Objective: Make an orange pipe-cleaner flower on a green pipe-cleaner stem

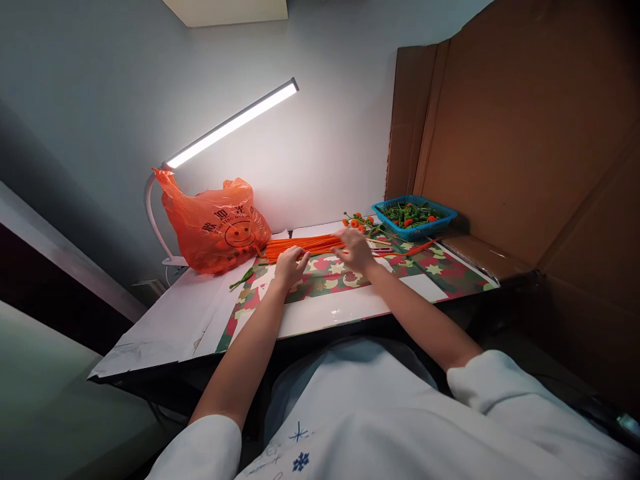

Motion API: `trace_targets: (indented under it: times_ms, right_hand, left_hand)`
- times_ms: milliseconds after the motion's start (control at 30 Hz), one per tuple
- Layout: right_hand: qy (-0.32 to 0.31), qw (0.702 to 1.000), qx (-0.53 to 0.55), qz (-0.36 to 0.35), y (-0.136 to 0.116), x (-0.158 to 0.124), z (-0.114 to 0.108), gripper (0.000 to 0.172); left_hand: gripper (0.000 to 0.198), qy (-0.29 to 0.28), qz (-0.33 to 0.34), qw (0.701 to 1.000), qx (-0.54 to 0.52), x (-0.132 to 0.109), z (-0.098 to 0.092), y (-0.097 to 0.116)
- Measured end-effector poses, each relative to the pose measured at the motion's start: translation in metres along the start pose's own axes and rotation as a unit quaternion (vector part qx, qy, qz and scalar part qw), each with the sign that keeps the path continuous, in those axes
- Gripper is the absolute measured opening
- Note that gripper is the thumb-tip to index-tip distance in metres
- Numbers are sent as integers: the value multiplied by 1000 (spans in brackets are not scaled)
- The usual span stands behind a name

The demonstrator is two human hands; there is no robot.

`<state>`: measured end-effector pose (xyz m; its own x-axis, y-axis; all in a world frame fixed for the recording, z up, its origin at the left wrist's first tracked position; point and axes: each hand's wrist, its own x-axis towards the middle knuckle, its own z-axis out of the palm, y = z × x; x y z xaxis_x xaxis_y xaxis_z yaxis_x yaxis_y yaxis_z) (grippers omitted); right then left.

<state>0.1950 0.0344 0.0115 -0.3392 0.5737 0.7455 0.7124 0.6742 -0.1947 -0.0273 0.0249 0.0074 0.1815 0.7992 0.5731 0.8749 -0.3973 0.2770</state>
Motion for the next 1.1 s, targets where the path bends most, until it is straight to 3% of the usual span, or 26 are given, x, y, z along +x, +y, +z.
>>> trace_targets:
  times_ms: [33, 100, 167, 233, 300, 333, 400, 467, 567, 667, 767, 967, 1100]
  right_hand:
    - [-61, 998, 15, -24, -9, 0, 8, 27]
    - [-134, 991, 17, -1, -20, 0, 18, 23]
    - [-143, 987, 32, 58, -20, -2, 18, 26]
    - [-84, 984, 75, 135, -11, -2, 12, 30]
    - [24, 972, 114, 206, 3, -1, 2, 27]
    - [80, 957, 134, 243, 11, 0, -2, 29]
    - [174, 923, 161, 305, 23, 3, -7, 34]
    - [212, 895, 188, 344, 31, 5, -7, 36]
    - [225, 881, 212, 358, 36, 7, -4, 33]
    - [220, 887, 208, 350, 35, 7, -1, 31]
    - [206, 893, 203, 344, 33, 5, 0, 33]
    - [175, 906, 210, 325, 29, 3, 1, 34]
    - [111, 920, 223, 304, 24, 0, 2, 30]
  left_hand:
    - [29, -8, 16, 1000, -23, 0, 2, 2]
    - [29, -14, 29, 996, -85, 1, 7, 6]
    - [32, -5, -1, 986, -165, 6, 11, 8]
    - [43, 27, -66, 971, -229, 13, 16, 12]
    - [51, 55, -146, 959, -237, 22, 22, 20]
    - [47, 47, -162, 961, -219, 27, 26, 27]
    - [33, -48, -141, 978, -147, 36, 38, 47]
    - [35, -136, -113, 982, -60, 43, 52, 72]
    - [40, -170, -108, 979, 19, 52, 74, 108]
    - [30, -204, -143, 968, 6, 58, 87, 126]
    - [19, -212, -181, 960, -17, 60, 87, 125]
    - [7, -173, -259, 943, -113, 60, 71, 97]
    - [14, -127, -306, 912, -241, 67, 55, 75]
